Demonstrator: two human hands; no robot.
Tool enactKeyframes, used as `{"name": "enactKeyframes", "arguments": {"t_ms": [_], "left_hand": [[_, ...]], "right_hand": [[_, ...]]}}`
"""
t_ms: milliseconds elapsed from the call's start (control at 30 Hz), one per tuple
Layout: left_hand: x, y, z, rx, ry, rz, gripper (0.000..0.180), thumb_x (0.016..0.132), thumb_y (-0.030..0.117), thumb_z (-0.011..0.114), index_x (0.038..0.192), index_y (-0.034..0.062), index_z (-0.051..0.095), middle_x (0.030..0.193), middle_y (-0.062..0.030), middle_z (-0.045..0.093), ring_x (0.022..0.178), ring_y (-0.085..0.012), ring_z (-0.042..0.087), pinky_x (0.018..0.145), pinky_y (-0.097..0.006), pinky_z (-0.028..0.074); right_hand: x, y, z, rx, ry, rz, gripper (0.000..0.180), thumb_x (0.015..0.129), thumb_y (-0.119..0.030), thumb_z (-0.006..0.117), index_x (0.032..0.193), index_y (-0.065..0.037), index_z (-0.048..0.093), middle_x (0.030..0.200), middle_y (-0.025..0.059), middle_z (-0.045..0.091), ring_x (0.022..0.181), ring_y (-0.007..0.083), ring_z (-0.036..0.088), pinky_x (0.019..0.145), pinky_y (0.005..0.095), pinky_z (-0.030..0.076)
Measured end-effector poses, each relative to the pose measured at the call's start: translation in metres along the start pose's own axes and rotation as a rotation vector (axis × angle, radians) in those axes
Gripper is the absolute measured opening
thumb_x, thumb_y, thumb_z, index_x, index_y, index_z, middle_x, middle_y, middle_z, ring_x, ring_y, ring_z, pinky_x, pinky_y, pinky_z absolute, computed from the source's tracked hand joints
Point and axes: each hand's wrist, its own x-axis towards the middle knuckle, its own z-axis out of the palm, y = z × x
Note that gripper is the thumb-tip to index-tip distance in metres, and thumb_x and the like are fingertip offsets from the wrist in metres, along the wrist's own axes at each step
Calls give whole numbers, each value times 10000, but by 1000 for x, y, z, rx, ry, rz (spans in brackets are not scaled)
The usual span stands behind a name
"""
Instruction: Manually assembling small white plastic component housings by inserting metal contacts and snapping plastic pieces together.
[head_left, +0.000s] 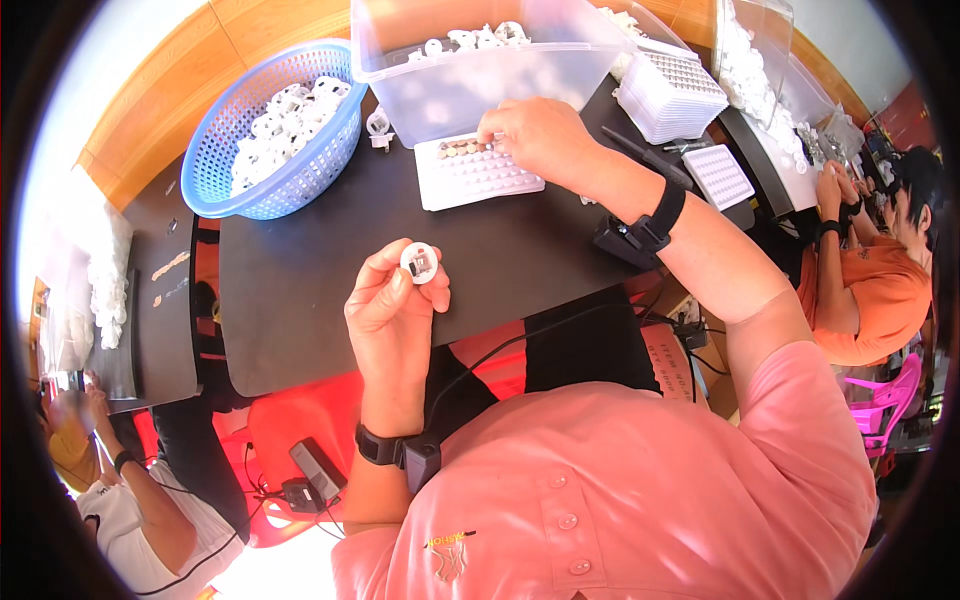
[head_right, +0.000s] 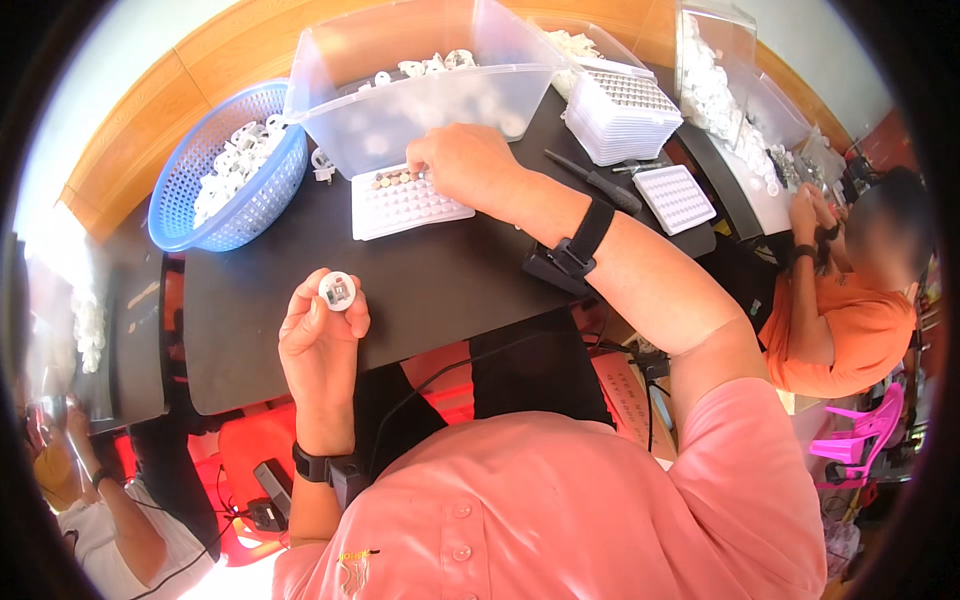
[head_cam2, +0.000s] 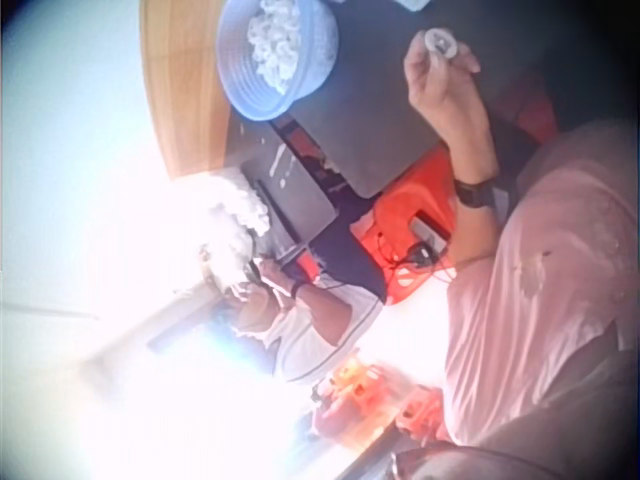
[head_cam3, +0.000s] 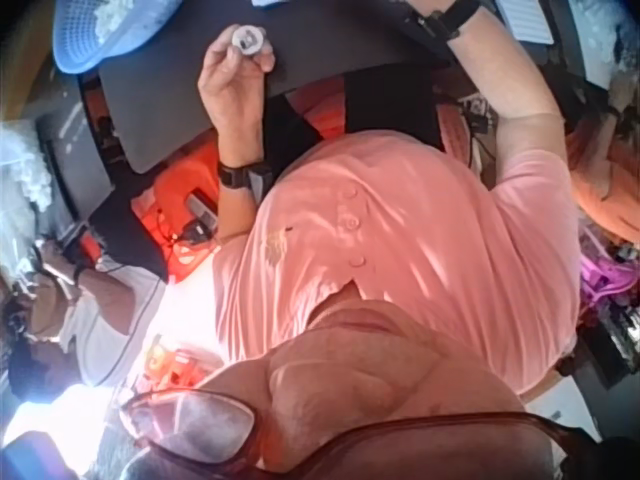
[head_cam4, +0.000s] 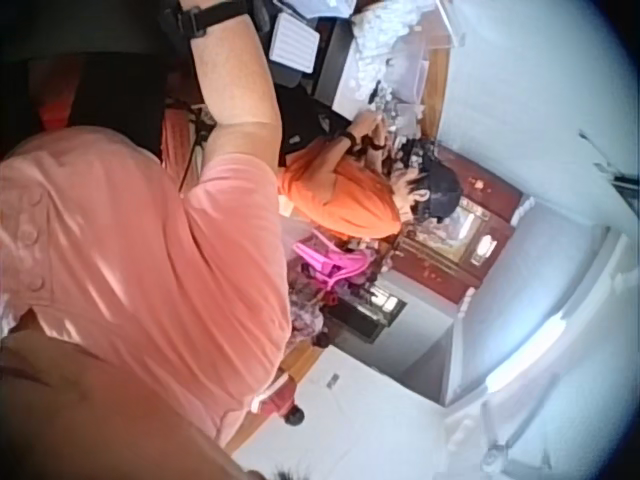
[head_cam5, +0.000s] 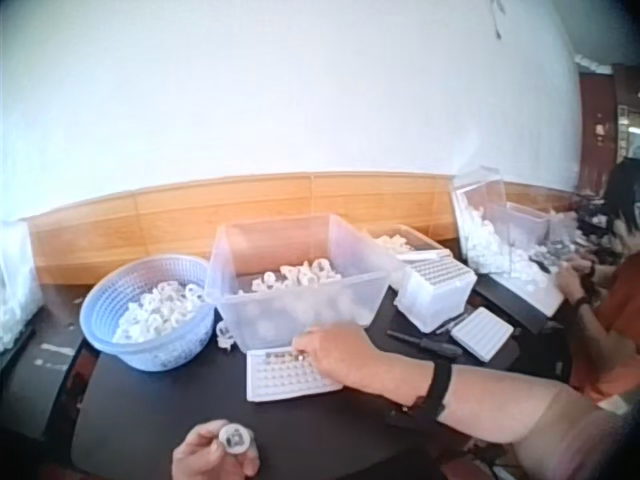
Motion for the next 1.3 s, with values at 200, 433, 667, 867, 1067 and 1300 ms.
{"name": "enactKeyframes", "arguments": {"t_ms": [200, 433, 667, 867, 1067, 1300], "left_hand": [[-1, -1, 0, -15, 0, 6, 248, 937, 81, 660, 1161, -25, 646, 1057, -218, 680, 806, -260, 669, 629, -333, 513], [-2, 0, 1, 10, 21, 1, 251, 940, 82, 655, 1167, -25, 642, 1064, -224, 677, 821, -263, 669, 629, -333, 511], [-2, 0, -2, 33, 13, 1, 301, 949, 119, 654, 1208, -27, 609, 1098, -224, 659, 855, -262, 633, 670, -329, 472], [2, -5, 3, -15, 53, 42, 278, 964, 110, 631, 1222, 7, 613, 1136, -191, 659, 991, -281, 640, 868, -379, 514], [0, 0, -1, -38, 84, 36, 299, 961, 153, 642, 1227, 23, 602, 1104, -189, 646, 958, -258, 590, 827, -372, 481], [3, -3, -3, -102, 8, 38, 290, 958, 148, 647, 1214, 19, 610, 1128, -200, 630, 935, -255, 563, 821, -362, 462]], "right_hand": [[8, 7, 7, 26, -44, 13, 153, 820, -132, 614, 905, -162, 737, 811, 69, 699, 778, 300, 656, 669, 442, 494], [8, 4, 3, 97, -69, 36, 96, 785, -87, 560, 798, -117, 650, 751, 116, 668, 754, 355, 645, 617, 481, 449], [-21, -48, -51, 203, 30, -70, 60, 877, -136, 622, 891, -81, 602, 772, 112, 643, 730, 329, 634, 647, 417, 481], [-90, -132, -36, 793, -90, -134, 116, 868, -87, 674, 905, -73, 565, 746, 109, 611, 657, 318, 617, 575, 392, 466], [-96, -169, 21, 751, -6, -154, 111, 836, -63, 665, 894, -105, 581, 801, 59, 609, 697, 269, 632, 557, 394, 485], [-110, -169, 19, 557, 208, -321, 160, 730, -2, 631, 869, -75, 604, 792, 52, 548, 676, 230, 568, 552, 359, 479]]}}
